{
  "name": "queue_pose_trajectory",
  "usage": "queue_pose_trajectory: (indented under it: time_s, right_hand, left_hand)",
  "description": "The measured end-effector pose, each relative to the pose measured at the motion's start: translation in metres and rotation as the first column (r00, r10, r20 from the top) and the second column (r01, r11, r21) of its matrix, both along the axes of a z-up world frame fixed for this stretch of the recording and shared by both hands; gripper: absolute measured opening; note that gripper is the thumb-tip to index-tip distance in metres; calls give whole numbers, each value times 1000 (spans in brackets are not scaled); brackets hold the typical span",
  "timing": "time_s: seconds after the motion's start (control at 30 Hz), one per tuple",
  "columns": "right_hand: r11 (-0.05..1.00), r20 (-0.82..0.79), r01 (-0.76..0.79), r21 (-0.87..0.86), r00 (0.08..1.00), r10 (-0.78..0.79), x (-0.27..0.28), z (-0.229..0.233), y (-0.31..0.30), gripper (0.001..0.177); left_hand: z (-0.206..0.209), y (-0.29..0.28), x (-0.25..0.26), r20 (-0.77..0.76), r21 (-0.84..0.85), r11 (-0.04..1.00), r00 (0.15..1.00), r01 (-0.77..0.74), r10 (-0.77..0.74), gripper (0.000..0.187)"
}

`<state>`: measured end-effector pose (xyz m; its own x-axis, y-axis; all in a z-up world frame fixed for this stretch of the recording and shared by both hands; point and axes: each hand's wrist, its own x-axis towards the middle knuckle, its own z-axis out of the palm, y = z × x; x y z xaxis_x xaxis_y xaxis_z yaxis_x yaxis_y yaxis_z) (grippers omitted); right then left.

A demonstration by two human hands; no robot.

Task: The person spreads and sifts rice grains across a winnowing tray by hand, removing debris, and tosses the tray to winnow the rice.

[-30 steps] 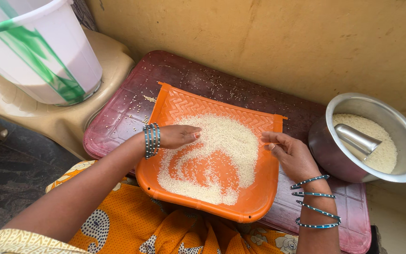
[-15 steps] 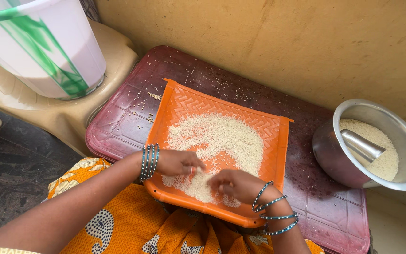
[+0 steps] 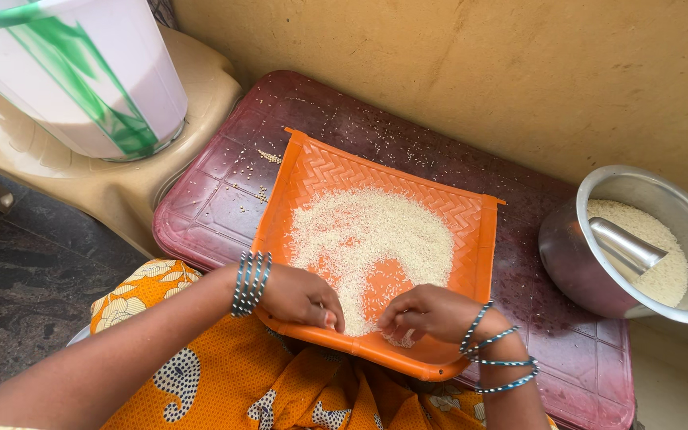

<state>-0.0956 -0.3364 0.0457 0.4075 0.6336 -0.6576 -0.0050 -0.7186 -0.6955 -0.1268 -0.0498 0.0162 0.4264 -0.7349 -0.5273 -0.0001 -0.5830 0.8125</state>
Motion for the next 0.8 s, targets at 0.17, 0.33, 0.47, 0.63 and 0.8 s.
queue_pose_trajectory:
  time_s: [0.17, 0.33, 0.47, 0.63, 0.8]
  right_hand:
    - [992, 78, -84, 96, 994, 77, -4, -24, 29, 21]
    - [916, 319, 359, 178, 860, -399, 31, -32, 1, 22]
    - [856, 297, 492, 159, 803, -516, 46, -23, -33, 36]
    - [944, 196, 328, 19, 925, -325, 23, -4, -33, 28]
    - [989, -18, -20, -150, 1000, 17, -2, 5, -4, 24]
  left_hand:
    - [-35, -27, 8, 228, -48, 983, 960, 177, -161, 28]
    - [-60, 3, 73, 571, -230, 951, 763, -205, 302, 38]
    - [-33, 41, 83, 532, -36, 894, 749, -446, 395, 35]
    - [4, 41, 48, 295, 183, 968, 949, -172, 112, 30]
    - [6, 13, 6, 116, 245, 970, 993, 3, -32, 31]
